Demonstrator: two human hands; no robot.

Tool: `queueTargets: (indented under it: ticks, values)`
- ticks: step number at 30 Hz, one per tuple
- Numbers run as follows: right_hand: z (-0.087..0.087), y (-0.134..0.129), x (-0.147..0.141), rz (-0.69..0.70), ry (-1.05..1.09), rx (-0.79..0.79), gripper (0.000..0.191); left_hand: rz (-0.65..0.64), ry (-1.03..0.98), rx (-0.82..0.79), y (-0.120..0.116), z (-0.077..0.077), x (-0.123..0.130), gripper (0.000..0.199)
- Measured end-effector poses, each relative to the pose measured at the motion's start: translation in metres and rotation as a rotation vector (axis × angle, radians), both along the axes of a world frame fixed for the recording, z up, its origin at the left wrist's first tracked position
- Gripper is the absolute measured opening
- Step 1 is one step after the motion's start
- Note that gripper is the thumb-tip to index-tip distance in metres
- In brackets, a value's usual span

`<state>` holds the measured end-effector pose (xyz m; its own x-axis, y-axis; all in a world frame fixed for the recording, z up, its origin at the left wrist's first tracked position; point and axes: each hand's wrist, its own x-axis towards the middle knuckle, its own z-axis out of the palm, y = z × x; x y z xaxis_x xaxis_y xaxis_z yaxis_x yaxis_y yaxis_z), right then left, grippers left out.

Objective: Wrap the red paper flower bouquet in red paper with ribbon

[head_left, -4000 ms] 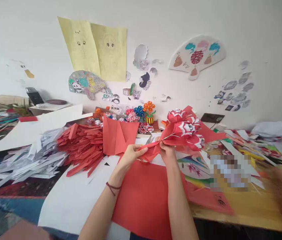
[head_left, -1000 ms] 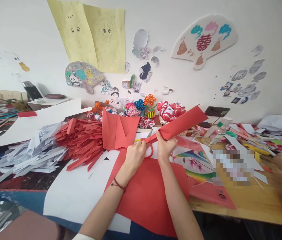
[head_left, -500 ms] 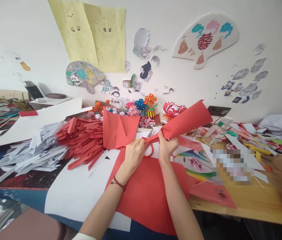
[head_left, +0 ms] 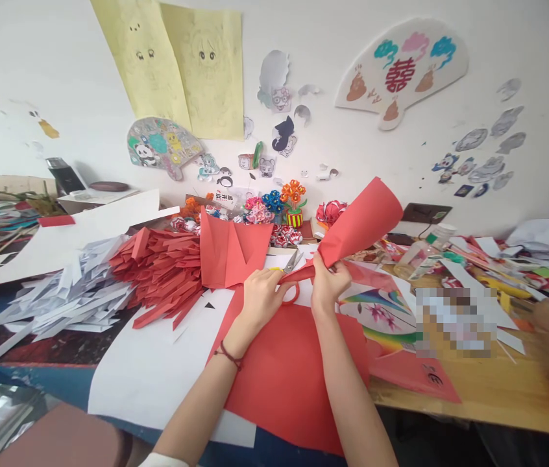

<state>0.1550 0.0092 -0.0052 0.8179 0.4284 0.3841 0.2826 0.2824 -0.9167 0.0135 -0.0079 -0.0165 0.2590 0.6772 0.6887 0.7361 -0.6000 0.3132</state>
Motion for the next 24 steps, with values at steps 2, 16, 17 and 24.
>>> queueTargets:
  ticks: [2,16,17,24]
  values:
    - [-0.0005,-0.0004,0.0005,-0.016,-0.021,-0.007,0.033,-0.028,-0.011,-0.018,-0.0001,0.0009,0.0000,0.029]
    - [0.0086,-0.0065,-0.0057,-0.043,-0.067,-0.044,0.036,0.001,-0.140,-0.168,-0.0056,0.0040,0.0049,0.023]
    - [0.0088,-0.0066,-0.0061,-0.040,-0.067,-0.041,0.037,-0.002,-0.127,-0.168,-0.0055,0.0043,0.0046,0.023]
    - [0.0072,-0.0067,-0.0056,-0.021,-0.052,-0.028,0.034,0.038,-0.034,0.039,-0.0038,-0.0009,0.0059,0.029]
